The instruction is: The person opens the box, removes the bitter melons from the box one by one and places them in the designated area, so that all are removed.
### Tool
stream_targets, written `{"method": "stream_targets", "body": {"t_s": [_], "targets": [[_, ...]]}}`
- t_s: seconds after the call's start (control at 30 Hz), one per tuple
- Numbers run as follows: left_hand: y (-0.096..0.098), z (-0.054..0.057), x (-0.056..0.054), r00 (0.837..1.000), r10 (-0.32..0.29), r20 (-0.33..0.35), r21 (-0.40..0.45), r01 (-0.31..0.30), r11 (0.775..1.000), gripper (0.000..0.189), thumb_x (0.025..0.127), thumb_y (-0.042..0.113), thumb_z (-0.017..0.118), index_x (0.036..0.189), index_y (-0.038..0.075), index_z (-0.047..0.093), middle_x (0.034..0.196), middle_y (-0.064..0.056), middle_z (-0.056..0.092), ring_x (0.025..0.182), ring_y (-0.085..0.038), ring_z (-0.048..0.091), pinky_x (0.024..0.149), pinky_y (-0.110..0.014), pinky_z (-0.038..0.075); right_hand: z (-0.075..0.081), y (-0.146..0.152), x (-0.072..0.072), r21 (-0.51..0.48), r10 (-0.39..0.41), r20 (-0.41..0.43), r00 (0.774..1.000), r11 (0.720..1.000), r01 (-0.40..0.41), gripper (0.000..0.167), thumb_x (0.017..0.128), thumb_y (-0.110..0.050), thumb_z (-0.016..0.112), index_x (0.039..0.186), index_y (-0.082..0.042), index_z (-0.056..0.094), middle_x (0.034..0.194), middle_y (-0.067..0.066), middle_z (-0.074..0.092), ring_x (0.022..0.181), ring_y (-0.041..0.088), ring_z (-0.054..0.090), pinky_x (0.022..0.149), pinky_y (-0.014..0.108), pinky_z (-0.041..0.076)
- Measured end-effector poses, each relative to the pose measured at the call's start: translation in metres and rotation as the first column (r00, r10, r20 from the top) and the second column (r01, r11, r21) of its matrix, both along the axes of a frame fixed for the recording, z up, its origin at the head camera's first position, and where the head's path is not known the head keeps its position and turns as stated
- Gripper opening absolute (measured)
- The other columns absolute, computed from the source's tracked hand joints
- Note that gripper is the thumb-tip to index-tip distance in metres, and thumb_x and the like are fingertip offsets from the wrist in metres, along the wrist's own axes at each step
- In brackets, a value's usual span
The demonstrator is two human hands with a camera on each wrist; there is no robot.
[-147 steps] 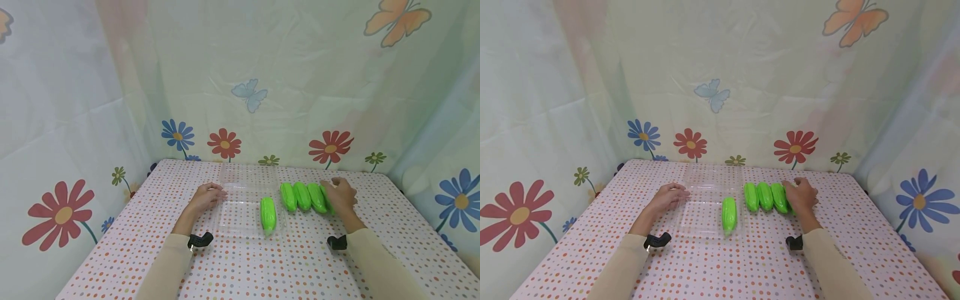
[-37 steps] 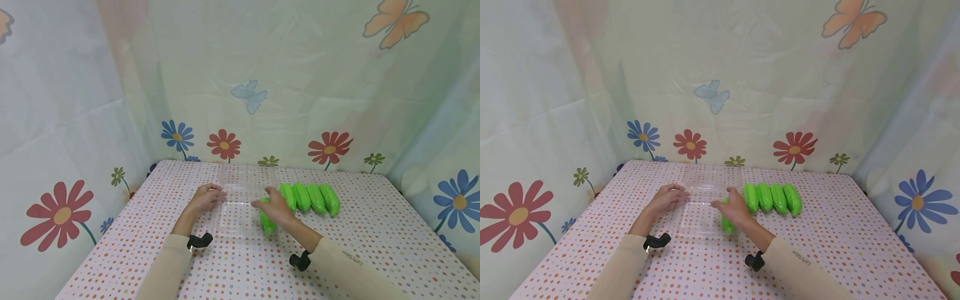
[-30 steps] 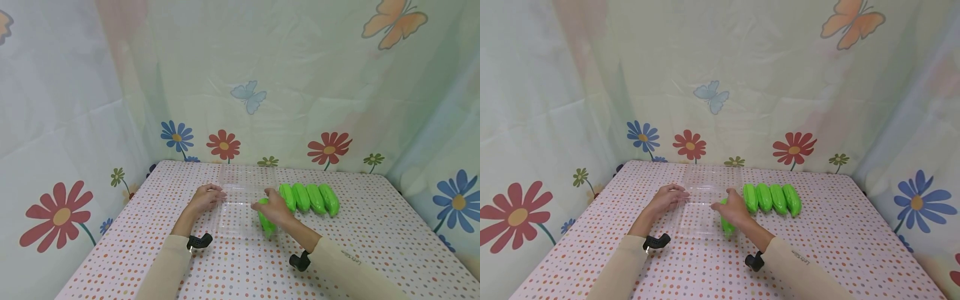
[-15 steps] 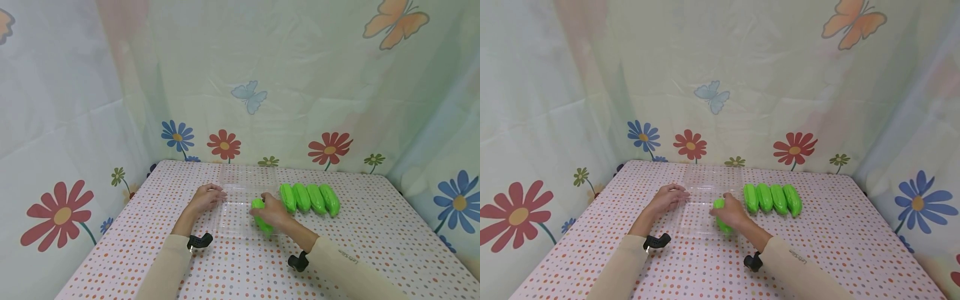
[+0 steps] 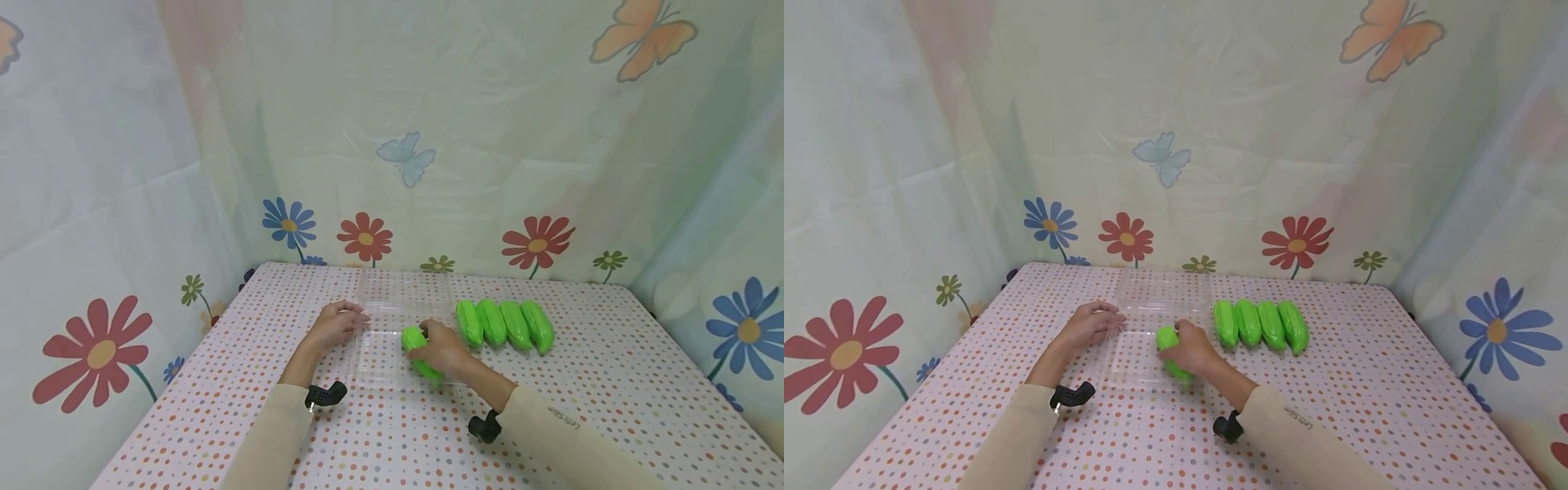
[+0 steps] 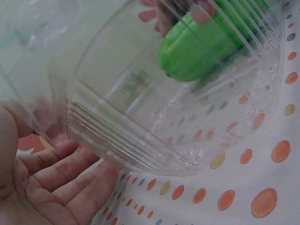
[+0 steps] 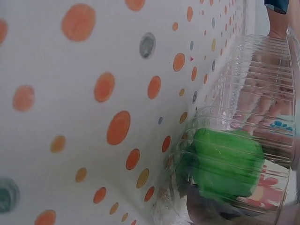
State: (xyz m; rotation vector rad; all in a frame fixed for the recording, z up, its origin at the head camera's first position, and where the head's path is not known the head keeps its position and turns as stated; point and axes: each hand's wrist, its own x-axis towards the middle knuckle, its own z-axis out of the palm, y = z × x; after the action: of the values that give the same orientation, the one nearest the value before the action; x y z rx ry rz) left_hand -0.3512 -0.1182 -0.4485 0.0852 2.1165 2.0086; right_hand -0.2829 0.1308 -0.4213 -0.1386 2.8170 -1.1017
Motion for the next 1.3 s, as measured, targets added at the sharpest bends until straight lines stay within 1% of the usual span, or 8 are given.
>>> {"method": "stream_targets", "body": {"t_s": [0.13, 0.33, 0.63, 0.73, 1.03, 1.13, 1.2, 1.3], "targets": [[0.0001, 0.0009, -0.0021, 1.0, -0.004, 0.0, 0.004, 0.004, 1.0, 0.035, 0.1, 0.014, 0.06, 0.131, -0.004, 0.057, 0.127, -0.018, 0.069, 0.118, -0.029, 0.067, 0.076, -0.025, 0.051, -0.0003, -0.0011, -0.001, -0.018, 0.012, 0.006, 1.0, 1.0, -0.012, 0.072, 0.084, -0.022, 0.082, 0.142, 0.004, 0.05, 0.136, 0.021, 0.061, 0.121, 0.037, 0.06, 0.097, 0.05, 0.051], [-0.0003, 0.0034, -0.006, 1.0, -0.016, -0.011, 0.005, 0.016, 1.0, 0.038, 0.101, 0.015, 0.06, 0.133, -0.004, 0.054, 0.129, -0.019, 0.068, 0.119, -0.029, 0.067, 0.077, -0.025, 0.051, 0.0022, -0.0018, -0.002, -0.034, 0.032, -0.013, 0.999, 0.999, -0.033, 0.067, 0.083, -0.022, 0.082, 0.139, 0.002, 0.055, 0.132, 0.019, 0.063, 0.116, 0.033, 0.062, 0.094, 0.048, 0.053], [-0.0002, 0.0009, -0.0063, 1.0, -0.006, -0.005, -0.002, 0.006, 1.0, 0.034, 0.1, 0.015, 0.06, 0.13, -0.002, 0.058, 0.125, -0.017, 0.07, 0.115, -0.026, 0.069, 0.074, -0.024, 0.05, 0.0, -0.0023, -0.0023, -0.021, 0.018, -0.018, 1.0, 1.0, -0.018, 0.066, 0.083, -0.023, 0.083, 0.138, 0.002, 0.056, 0.13, 0.02, 0.064, 0.117, 0.035, 0.062, 0.091, 0.046, 0.054], [0.0001, 0.0009, -0.0043, 1.0, 0.002, -0.005, -0.008, -0.002, 1.0, 0.033, 0.1, 0.015, 0.06, 0.128, -0.003, 0.059, 0.124, -0.016, 0.071, 0.113, -0.026, 0.07, 0.074, -0.024, 0.051, -0.0015, -0.0027, -0.002, -0.029, 0.013, -0.021, 1.0, 1.0, -0.013, 0.066, 0.084, -0.022, 0.083, 0.139, 0.002, 0.056, 0.13, 0.02, 0.064, 0.115, 0.034, 0.063, 0.089, 0.046, 0.055], [-0.0014, 0.0016, 0.0007, 1.0, 0.007, 0.002, -0.008, -0.007, 1.0, 0.035, 0.1, 0.014, 0.061, 0.131, -0.003, 0.057, 0.126, -0.017, 0.07, 0.117, -0.027, 0.068, 0.076, -0.024, 0.051, -0.0028, -0.0062, -0.0006, -0.097, -0.009, -0.05, 0.999, 0.995, 0.004, 0.065, 0.084, -0.021, 0.082, 0.141, -0.003, 0.056, 0.128, 0.019, 0.065, 0.109, 0.03, 0.065, 0.082, 0.042, 0.056], [-0.002, 0.0005, 0.0013, 1.0, 0.003, 0.001, -0.003, -0.003, 1.0, 0.035, 0.101, 0.015, 0.06, 0.131, -0.003, 0.057, 0.128, -0.019, 0.068, 0.118, -0.029, 0.067, 0.077, -0.025, 0.051, -0.0022, -0.0065, 0.0005, -0.115, -0.021, -0.071, 0.997, 0.993, 0.013, 0.064, 0.084, -0.022, 0.082, 0.14, -0.003, 0.057, 0.129, 0.02, 0.065, 0.112, 0.032, 0.064, 0.084, 0.044, 0.055], [-0.0018, -0.0001, 0.0014, 1.0, -0.003, 0.0, 0.003, 0.003, 1.0, 0.036, 0.101, 0.015, 0.059, 0.132, -0.003, 0.056, 0.129, -0.02, 0.067, 0.119, -0.03, 0.066, 0.076, -0.024, 0.05, -0.0021, -0.0064, 0.0007, -0.134, -0.031, -0.085, 0.996, 0.991, 0.02, 0.064, 0.084, -0.022, 0.081, 0.14, -0.003, 0.058, 0.128, 0.019, 0.065, 0.113, 0.033, 0.063, 0.085, 0.045, 0.055], [-0.0012, -0.0004, 0.0016, 1.0, -0.012, -0.004, 0.009, 0.012, 1.0, 0.037, 0.102, 0.016, 0.058, 0.133, -0.004, 0.055, 0.13, -0.02, 0.067, 0.12, -0.032, 0.066, 0.073, -0.024, 0.048, -0.0018, -0.0059, 0.0, -0.172, -0.059, -0.107, 0.993, 0.984, 0.04, 0.063, 0.083, -0.022, 0.079, 0.14, -0.005, 0.058, 0.126, 0.017, 0.066, 0.111, 0.03, 0.064, 0.084, 0.043, 0.055]]}}
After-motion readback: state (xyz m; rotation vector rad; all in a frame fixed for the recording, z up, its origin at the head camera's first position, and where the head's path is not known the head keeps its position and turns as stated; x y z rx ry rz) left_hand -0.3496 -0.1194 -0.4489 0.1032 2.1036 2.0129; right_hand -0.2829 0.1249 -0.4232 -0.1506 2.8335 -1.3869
